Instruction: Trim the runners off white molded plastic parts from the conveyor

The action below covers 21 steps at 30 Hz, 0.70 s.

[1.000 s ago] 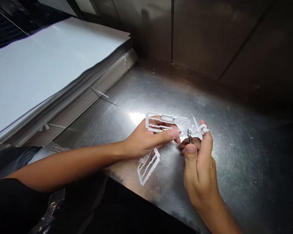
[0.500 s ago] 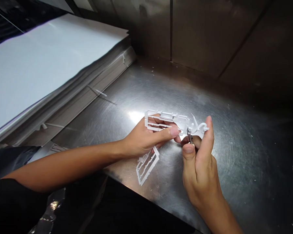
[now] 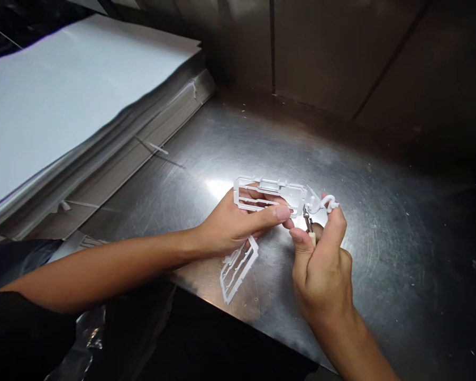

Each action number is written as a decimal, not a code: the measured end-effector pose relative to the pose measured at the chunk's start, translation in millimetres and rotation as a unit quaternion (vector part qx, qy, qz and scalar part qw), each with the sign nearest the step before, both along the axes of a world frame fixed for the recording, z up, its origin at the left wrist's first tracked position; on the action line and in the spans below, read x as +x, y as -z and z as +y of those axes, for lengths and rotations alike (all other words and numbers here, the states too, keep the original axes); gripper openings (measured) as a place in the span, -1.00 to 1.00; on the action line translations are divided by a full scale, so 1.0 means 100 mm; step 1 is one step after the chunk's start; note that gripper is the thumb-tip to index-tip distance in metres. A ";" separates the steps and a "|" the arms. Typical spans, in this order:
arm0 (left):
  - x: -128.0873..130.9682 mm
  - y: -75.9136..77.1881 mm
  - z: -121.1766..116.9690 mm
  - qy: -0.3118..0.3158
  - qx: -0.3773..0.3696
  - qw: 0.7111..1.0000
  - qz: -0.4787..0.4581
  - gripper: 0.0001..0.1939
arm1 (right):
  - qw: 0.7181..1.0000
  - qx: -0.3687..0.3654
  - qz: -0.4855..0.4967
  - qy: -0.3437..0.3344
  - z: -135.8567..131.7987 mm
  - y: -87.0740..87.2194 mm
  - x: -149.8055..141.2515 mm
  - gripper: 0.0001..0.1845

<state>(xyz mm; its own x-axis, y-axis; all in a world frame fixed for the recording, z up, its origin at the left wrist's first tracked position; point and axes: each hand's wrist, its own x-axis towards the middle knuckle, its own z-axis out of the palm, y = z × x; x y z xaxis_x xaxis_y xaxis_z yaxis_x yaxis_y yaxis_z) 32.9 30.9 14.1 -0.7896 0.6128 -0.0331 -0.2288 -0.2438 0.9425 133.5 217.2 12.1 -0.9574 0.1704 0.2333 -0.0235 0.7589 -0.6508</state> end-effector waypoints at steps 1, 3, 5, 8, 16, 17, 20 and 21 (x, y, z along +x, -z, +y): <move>0.00 0.00 0.00 -0.001 -0.006 1.000 -0.002 -0.65 | 1.000 -0.003 0.008 -0.009 0.04 0.03 0.00 -0.19; -0.02 -0.01 0.00 0.001 -0.007 1.000 -0.027 -0.65 | 0.999 -0.037 0.018 -0.025 0.10 0.09 -0.01 -0.23; -0.05 -0.02 0.00 0.014 0.025 0.996 -0.085 -0.64 | 0.996 -0.080 0.013 -0.037 0.13 0.12 -0.01 -0.26; -0.09 -0.04 0.02 0.042 0.094 0.979 -0.175 -0.51 | 0.993 -0.115 -0.014 -0.028 0.07 0.08 0.02 -0.20; -0.11 -0.02 -0.03 0.061 0.103 0.974 -0.195 -0.48 | 0.999 -0.025 -0.045 -0.013 0.03 0.00 -0.03 -0.29; -0.11 -0.02 -0.03 0.059 0.106 0.972 -0.199 -0.50 | 0.999 0.015 -0.045 -0.009 0.08 0.05 -0.06 -0.29; -0.16 -0.05 -0.03 0.063 0.125 0.961 -0.238 -0.54 | 0.985 0.158 -0.064 0.001 0.27 0.22 -0.14 -0.27; -0.19 -0.06 -0.04 0.076 0.136 0.953 -0.261 -0.51 | 0.979 0.189 -0.078 0.003 0.33 0.27 -0.15 -0.26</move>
<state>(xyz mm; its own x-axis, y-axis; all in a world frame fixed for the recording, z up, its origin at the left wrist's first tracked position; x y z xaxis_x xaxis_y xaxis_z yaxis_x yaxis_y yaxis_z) 13.5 27.4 20.5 -0.6109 0.7605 -0.2199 -0.7005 -0.3899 0.5978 118.1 250.5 -15.1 -0.9855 0.1061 0.1321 0.0592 0.9462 -0.3182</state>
